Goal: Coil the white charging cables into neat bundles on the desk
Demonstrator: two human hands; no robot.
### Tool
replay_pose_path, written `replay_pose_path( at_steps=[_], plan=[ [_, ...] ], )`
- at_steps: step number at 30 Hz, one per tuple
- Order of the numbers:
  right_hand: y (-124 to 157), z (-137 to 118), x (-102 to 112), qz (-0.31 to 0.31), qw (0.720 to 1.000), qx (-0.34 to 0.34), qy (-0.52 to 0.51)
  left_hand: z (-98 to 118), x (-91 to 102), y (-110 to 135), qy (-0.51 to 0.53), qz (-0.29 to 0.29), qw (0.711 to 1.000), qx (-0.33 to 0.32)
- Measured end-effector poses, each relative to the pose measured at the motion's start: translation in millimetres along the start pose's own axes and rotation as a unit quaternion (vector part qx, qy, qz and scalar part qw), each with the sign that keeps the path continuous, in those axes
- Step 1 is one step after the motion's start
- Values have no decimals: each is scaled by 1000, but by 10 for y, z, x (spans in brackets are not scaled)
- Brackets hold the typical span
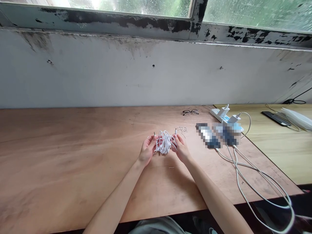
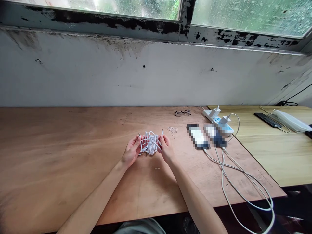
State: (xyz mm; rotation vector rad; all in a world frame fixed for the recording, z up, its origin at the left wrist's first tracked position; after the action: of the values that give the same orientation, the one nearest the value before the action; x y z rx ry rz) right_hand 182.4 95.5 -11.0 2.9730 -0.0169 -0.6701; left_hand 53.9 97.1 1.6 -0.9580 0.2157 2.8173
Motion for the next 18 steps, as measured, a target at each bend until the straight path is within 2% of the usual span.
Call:
replay_pose_path(
  at_steps=[3,6,10,14,18],
  plan=[
    [6,20,-35,-16,1000,-17,-6,-2,9,6,-18,8,1000,5],
    [37,29,-144,-72,996,-38,-35,-10,7,9,-24,12,1000,5],
    [73,-1,-210,-105,994,-30,-23,-34,-5,10,-18,4,1000,3],
    [43,-5,-148,-69,997,-10,43,-39,-72,29,12,-33,999,22],
    [-20,-134,77,21,998,52,35,105,-61,26,50,-30,998,-2]
  ],
)
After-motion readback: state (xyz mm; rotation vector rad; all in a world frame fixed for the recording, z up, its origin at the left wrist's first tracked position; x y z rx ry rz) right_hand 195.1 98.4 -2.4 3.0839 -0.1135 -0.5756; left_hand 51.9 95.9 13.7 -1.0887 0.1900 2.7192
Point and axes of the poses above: each hand's wrist, its own y-axis away from the middle knuckle, its own x-axis out of the back of the hand, z = x × y, the point moved 10 cm from there along -y, towards the middle knuckle, and after that the axes turned 4 degrees about y, right-handed, at the moved point
